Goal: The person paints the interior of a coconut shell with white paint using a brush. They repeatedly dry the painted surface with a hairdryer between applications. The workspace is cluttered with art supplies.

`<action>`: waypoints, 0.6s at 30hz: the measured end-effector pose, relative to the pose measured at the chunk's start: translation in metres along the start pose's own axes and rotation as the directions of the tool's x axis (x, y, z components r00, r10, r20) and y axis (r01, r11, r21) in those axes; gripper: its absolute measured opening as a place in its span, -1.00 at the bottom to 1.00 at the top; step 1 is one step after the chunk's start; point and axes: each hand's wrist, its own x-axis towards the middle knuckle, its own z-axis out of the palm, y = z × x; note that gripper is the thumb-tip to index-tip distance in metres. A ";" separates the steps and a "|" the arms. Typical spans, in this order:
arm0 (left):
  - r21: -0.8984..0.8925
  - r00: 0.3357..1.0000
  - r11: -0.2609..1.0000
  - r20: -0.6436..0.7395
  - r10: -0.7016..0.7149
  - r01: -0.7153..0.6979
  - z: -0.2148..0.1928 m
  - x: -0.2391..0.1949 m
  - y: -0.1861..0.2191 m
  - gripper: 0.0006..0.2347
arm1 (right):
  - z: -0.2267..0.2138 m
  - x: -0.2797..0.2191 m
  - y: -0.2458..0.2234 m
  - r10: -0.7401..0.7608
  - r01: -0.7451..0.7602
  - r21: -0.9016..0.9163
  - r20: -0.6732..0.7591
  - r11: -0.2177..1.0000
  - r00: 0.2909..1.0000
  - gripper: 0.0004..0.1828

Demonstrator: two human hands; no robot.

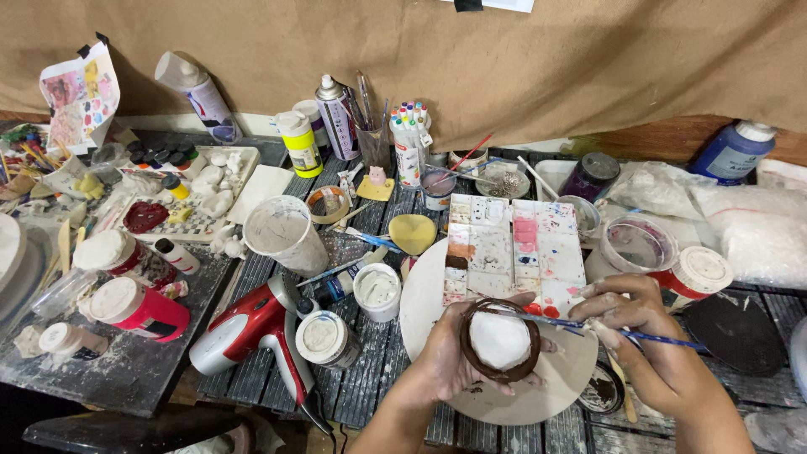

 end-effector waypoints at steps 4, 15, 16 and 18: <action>-0.047 1.000 0.999 0.025 -0.017 0.019 0.001 0.001 0.000 -0.36 | 0.000 0.003 0.001 0.008 -0.008 0.061 -0.001 0.998 1.000 -0.88; -0.063 1.000 0.998 -0.012 -0.026 0.025 0.009 -0.001 0.003 -0.31 | 0.000 -0.007 0.002 0.031 -0.027 0.085 -0.056 0.996 0.998 -0.89; -0.057 1.000 0.998 -0.001 -0.029 0.029 0.010 -0.001 0.003 -0.32 | 0.000 -0.007 0.002 0.012 -0.010 0.054 -0.043 0.998 0.999 -0.88; -0.045 0.999 0.998 0.020 -0.037 0.038 0.011 -0.001 0.004 -0.33 | 0.000 -0.007 0.002 -0.025 0.025 -0.007 -0.015 1.000 1.000 -0.86</action>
